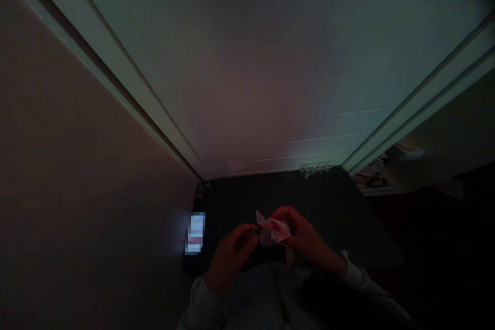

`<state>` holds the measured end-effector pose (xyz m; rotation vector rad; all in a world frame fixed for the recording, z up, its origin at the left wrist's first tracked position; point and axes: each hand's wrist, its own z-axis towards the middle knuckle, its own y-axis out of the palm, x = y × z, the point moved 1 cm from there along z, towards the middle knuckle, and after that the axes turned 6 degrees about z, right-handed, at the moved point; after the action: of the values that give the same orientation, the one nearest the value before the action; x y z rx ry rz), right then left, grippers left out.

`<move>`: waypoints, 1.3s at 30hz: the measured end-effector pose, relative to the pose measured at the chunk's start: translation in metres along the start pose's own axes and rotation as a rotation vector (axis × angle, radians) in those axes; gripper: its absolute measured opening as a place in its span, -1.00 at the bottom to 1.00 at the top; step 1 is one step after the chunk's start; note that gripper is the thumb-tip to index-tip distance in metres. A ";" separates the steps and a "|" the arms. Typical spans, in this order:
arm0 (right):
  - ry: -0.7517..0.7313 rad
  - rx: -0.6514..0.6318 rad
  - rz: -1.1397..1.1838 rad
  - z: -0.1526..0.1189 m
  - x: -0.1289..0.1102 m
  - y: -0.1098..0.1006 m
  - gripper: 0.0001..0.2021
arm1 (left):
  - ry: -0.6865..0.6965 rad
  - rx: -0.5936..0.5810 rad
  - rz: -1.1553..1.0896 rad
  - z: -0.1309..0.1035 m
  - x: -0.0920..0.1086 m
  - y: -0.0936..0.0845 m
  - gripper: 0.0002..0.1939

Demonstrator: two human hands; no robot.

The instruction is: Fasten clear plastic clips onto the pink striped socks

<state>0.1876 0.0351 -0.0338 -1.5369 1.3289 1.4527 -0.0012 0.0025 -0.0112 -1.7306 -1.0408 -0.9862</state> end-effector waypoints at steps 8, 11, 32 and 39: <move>0.061 -0.036 -0.045 0.001 -0.002 -0.001 -0.75 | -0.010 0.019 -0.029 0.000 0.006 -0.001 -0.73; 0.063 -0.032 -0.163 0.000 -0.002 -0.002 -0.78 | -0.019 0.028 -0.039 0.000 0.005 0.000 -0.73; -0.020 -0.136 -0.300 -0.015 -0.011 0.006 -0.71 | -0.070 -0.034 0.082 -0.004 0.010 0.004 -0.56; -0.288 -0.269 -0.567 -0.036 -0.004 0.016 -0.65 | -0.123 -0.093 0.114 -0.018 0.002 0.008 -0.45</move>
<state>0.1849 -0.0021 -0.0199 -1.6189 0.4839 1.4376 0.0035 -0.0166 -0.0062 -1.9253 -0.9744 -0.8768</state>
